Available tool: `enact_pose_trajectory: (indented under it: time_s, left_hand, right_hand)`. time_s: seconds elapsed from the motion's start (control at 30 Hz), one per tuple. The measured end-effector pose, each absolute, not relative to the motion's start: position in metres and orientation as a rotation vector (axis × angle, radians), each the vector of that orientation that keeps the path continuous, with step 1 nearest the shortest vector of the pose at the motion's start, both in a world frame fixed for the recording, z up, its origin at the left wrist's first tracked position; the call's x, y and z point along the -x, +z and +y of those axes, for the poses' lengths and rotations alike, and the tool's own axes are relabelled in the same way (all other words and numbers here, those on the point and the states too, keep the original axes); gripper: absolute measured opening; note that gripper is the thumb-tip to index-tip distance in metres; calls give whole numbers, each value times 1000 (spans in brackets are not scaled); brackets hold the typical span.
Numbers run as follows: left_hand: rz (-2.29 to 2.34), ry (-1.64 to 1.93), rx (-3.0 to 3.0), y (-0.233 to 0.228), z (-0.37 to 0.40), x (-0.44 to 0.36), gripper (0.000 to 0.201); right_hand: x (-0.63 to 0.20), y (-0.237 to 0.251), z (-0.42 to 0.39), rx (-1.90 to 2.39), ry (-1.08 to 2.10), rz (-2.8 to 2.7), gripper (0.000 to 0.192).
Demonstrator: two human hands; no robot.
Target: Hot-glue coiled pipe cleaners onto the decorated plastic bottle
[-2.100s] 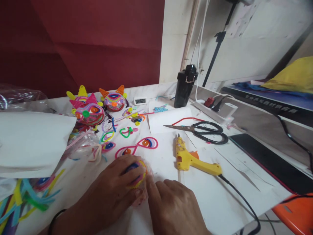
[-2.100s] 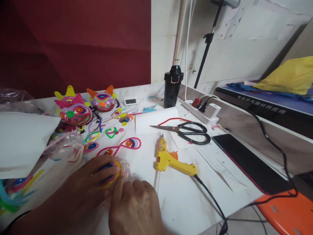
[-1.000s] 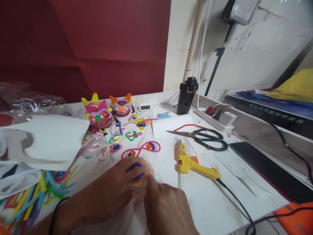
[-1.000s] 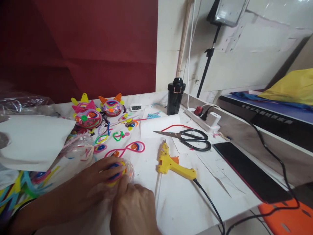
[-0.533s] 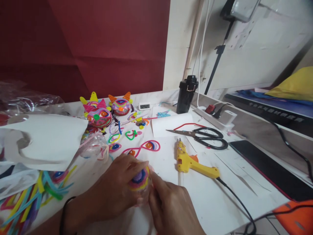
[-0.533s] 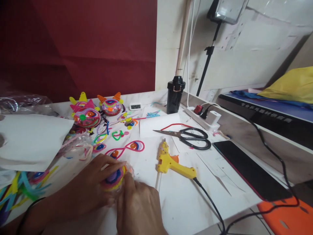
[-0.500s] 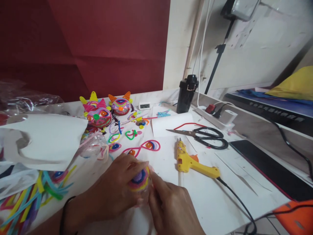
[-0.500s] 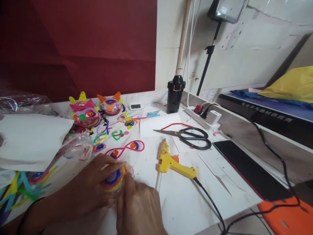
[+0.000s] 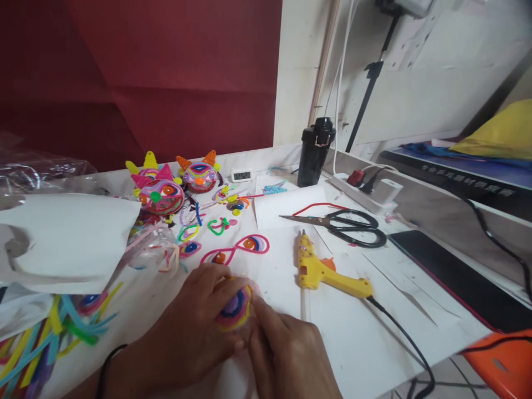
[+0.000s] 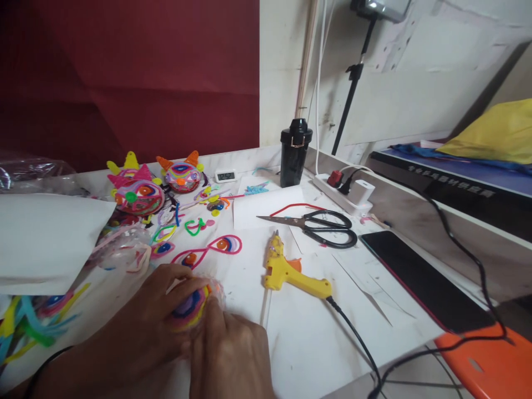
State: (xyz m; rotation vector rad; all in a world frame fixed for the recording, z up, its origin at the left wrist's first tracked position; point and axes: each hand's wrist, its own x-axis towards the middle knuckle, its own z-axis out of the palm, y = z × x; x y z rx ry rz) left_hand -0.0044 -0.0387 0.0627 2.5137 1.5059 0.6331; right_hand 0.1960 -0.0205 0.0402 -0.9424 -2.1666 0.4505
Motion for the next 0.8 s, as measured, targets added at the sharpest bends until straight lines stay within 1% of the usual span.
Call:
enact_pose_trajectory:
  time_s: [0.1,0.17,0.3,0.5,0.57,0.63,0.73,0.8]
  left_hand:
    - [1474,695,-2521,53,-40,9,63]
    - [1430,662,-2499,46,-40,13,64]
    - [1379,656,-2413,42,-40,17,69]
    - [1327,744,-2392,50,-38,11,58]
    - [1326,752,-2392,51,-38,10,55]
    - [1324,738,-2395,50,-39,11,54]
    - [1349,707,-2390,48,-40,13,60]
    - [1395,676,-2378,46,-41,15,65]
  right_hand:
    - [-198,38,-21,946,479,-2144,27]
    - [-200,37,-21,922,456,-2137,25]
    - [-199,37,-24,874,301,-2137,26]
    - [-192,36,-27,883,162,-2144,28]
    - [-191,36,-28,872,173,-2156,27]
    - [-194,39,-26,861,265,-2187,24]
    - [-210,44,-18,870,351,-2191,24]
    - [-229,46,-7,898,233,-2154,28]
